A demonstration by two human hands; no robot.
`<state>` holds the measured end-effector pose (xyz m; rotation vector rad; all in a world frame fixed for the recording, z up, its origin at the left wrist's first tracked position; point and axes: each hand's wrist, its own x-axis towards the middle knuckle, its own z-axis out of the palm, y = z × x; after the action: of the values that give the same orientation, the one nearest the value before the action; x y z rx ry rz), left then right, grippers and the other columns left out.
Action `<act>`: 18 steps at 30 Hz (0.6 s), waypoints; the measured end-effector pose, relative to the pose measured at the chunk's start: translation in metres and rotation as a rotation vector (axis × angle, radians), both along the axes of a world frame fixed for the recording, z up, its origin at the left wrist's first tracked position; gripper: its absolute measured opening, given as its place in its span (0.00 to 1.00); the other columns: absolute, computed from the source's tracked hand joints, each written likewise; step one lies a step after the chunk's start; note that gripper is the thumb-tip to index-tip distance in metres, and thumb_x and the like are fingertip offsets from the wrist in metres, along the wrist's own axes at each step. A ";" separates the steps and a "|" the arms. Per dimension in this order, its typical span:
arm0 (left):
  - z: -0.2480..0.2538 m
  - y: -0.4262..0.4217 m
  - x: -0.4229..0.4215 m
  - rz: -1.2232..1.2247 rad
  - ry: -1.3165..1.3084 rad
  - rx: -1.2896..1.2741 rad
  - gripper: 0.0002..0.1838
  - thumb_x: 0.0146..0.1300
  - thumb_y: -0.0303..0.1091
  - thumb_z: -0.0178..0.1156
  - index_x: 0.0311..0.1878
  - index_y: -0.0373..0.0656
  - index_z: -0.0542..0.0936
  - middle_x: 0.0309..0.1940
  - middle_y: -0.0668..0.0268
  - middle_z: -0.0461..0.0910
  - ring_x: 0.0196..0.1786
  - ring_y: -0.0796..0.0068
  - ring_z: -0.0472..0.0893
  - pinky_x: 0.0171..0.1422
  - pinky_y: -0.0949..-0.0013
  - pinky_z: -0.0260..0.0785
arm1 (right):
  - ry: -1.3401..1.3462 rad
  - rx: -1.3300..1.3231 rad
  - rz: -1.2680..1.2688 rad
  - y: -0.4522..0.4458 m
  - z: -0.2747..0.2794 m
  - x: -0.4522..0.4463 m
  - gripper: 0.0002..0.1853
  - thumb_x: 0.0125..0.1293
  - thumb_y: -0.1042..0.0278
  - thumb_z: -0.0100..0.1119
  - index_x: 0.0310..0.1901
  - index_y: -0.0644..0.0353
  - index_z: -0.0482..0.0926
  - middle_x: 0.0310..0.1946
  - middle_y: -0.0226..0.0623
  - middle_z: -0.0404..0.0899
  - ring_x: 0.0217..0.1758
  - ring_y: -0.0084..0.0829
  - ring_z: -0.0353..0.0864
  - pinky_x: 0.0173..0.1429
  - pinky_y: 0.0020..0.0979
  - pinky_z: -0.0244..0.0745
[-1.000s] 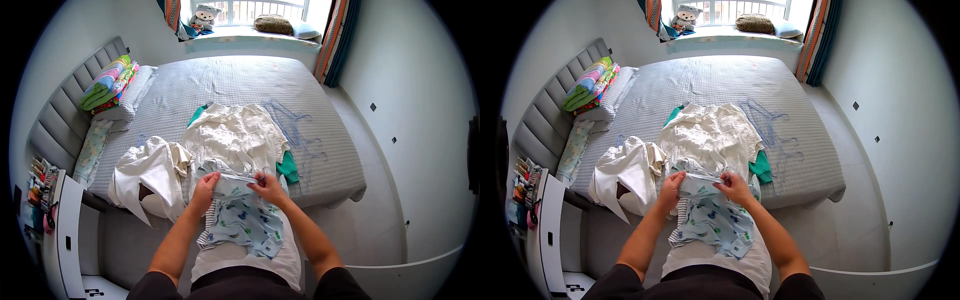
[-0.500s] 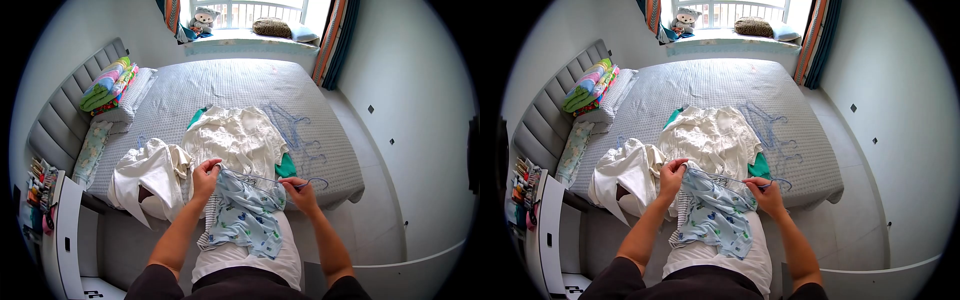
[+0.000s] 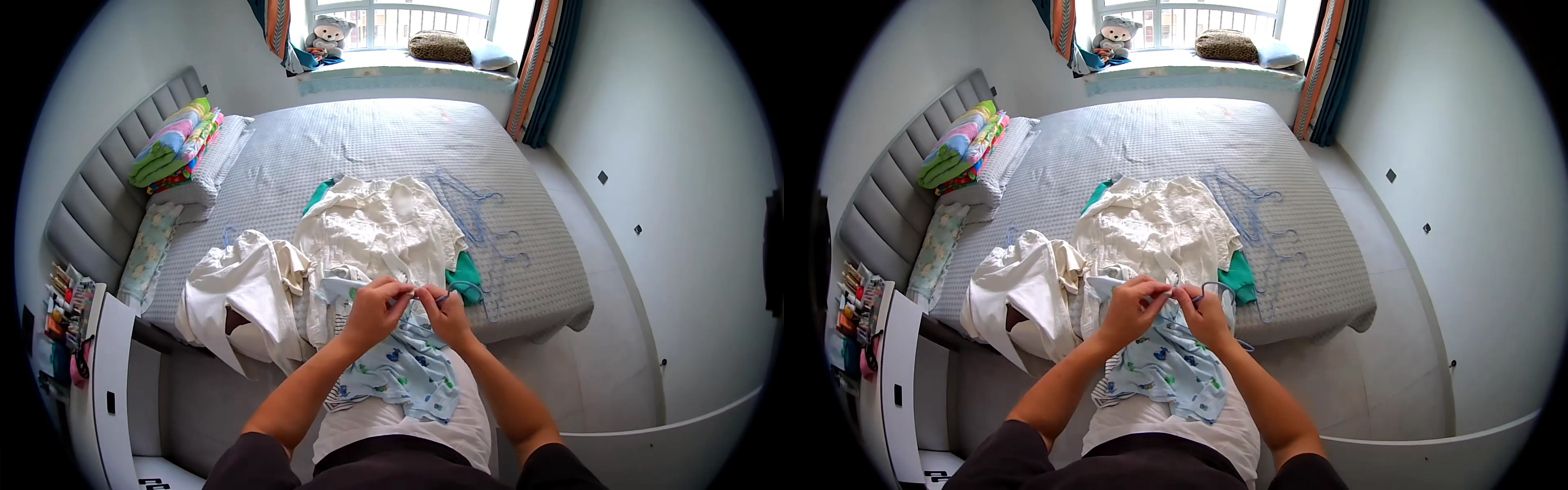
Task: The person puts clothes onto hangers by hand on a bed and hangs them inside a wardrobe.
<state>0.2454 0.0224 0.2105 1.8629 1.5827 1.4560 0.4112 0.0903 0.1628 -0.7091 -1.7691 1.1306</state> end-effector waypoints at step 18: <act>-0.011 0.001 -0.019 0.060 0.009 -0.260 0.12 0.68 0.40 0.60 0.40 0.40 0.82 0.22 0.57 0.78 0.23 0.62 0.76 0.30 0.63 0.66 | -0.046 0.180 -0.046 -0.020 -0.010 -0.024 0.12 0.61 0.71 0.68 0.44 0.64 0.77 0.38 0.45 0.79 0.40 0.41 0.81 0.44 0.33 0.74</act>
<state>0.2264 0.0232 0.1994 1.6886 1.7522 1.1989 0.3870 0.0705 0.1527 -0.6673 -1.8573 0.9172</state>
